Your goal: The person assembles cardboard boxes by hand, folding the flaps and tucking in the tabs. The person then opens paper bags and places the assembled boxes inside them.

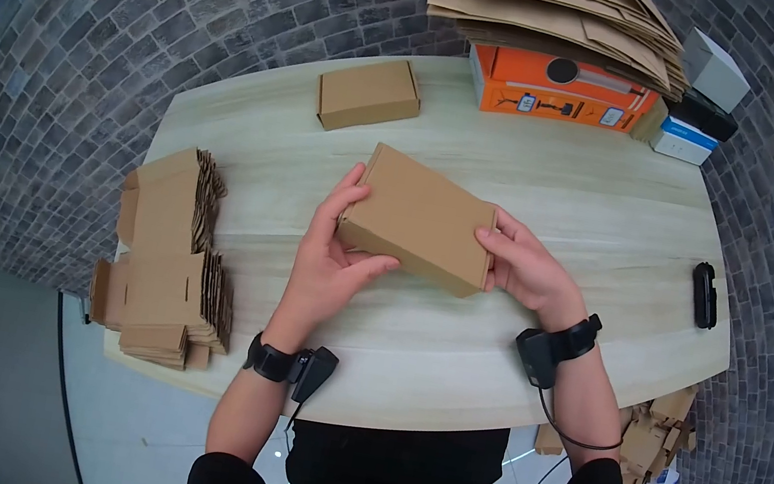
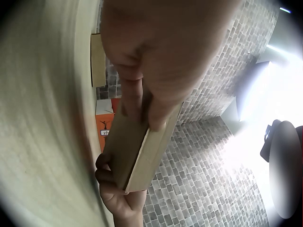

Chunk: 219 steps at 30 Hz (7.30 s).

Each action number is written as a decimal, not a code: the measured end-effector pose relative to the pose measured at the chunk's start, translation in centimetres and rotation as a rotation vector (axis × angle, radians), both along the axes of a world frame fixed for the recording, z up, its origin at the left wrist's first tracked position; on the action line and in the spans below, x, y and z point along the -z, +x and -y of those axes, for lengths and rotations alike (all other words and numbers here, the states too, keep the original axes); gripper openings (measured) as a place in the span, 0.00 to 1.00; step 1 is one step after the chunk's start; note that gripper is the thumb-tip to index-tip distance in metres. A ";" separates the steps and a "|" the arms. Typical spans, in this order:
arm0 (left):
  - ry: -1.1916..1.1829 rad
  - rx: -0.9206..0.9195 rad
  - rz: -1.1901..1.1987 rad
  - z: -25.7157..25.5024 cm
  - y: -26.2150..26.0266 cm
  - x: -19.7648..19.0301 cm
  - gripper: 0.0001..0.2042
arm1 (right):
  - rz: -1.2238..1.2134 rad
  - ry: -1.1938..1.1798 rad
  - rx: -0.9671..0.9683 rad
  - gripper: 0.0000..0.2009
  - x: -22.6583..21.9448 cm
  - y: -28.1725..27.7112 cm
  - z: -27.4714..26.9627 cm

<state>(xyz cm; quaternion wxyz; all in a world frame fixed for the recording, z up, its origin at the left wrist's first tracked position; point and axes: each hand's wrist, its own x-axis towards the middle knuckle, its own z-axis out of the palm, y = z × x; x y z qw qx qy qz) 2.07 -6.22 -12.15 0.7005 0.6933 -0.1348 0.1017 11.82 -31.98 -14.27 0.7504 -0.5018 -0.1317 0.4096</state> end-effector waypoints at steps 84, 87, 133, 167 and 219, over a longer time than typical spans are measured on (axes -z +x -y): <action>-0.528 0.238 -0.603 -5.3 2.2 3.6 0.09 | 1.400 -1.600 0.606 0.19 -27.0 17.0 -13.5; -0.512 0.233 -0.617 -5.3 2.2 3.4 0.09 | 1.502 -1.634 0.690 0.23 -26.4 17.5 -15.1; -0.432 0.186 -0.635 -4.7 3.1 3.5 0.10 | 1.687 -1.798 0.564 0.09 -33.8 17.2 -4.4; 0.358 -1.092 1.462 -1.6 -6.5 -36.8 0.13 | 2.347 0.243 1.200 0.06 -45.0 -18.9 -6.8; 1.271 -0.219 -0.241 -15.0 21.2 -0.4 0.56 | 0.847 -0.356 0.314 0.19 -24.3 -9.9 1.4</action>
